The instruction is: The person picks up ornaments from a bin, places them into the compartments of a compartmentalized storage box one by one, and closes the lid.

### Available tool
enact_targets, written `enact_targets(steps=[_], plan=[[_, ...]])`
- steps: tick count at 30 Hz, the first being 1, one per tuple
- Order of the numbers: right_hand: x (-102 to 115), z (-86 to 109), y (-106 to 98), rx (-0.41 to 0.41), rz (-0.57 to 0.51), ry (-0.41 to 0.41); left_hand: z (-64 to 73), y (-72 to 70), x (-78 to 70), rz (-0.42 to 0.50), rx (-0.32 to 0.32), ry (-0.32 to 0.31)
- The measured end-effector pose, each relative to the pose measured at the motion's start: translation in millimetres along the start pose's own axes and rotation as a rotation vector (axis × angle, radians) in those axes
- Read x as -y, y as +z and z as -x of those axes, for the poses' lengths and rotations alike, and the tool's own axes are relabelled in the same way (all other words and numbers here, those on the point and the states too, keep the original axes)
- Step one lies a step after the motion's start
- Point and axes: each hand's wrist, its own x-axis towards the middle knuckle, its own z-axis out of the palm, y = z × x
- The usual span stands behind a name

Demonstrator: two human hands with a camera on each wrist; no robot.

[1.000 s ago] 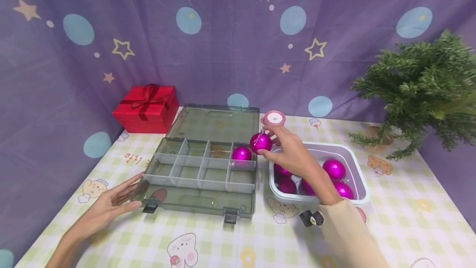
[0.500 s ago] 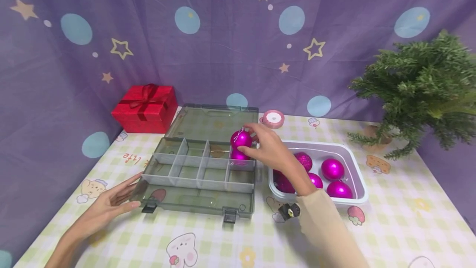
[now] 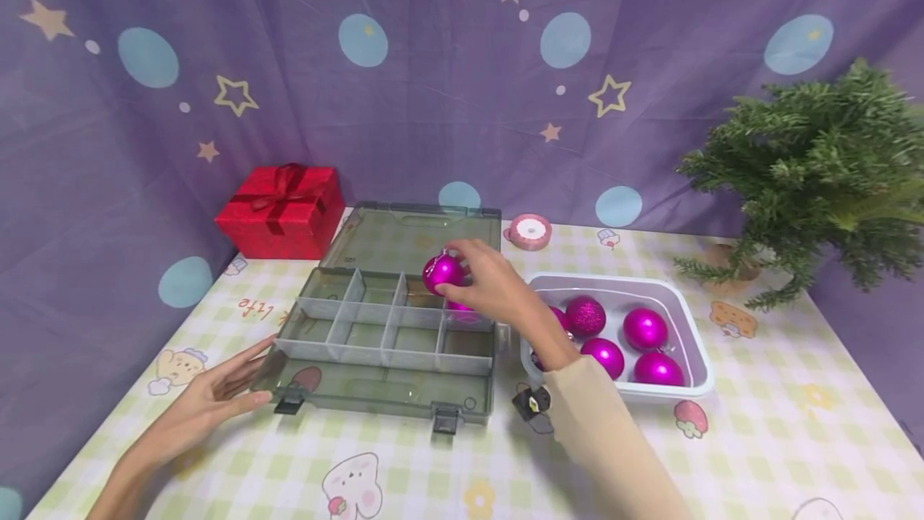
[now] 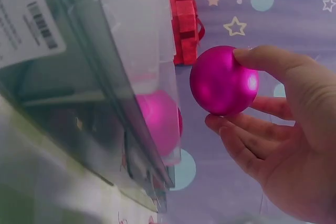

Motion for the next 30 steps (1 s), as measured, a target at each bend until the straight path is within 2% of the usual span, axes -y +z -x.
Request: enact_targets(steps=[8, 15, 21, 30], plan=[[5.6, -8.2, 7.0, 0.007, 0.029, -0.027, -0.1, -0.6, -0.5, -0.011, 0.001, -0.003], [6.8, -7.9, 6.4, 0.040, -0.014, 0.020, 0.7, -0.2, -0.5, -0.013, 0.001, -0.009], [3.6, 0.9, -1.3, 0.028, -0.006, 0.042, 0.6, 0.3, 0.2, 0.000, 0.000, -0.013], [-8.7, 25.1, -26.4, -0.030, 0.008, 0.031, 0.2, 0.0, 0.2, -0.021, -0.003, 0.000]])
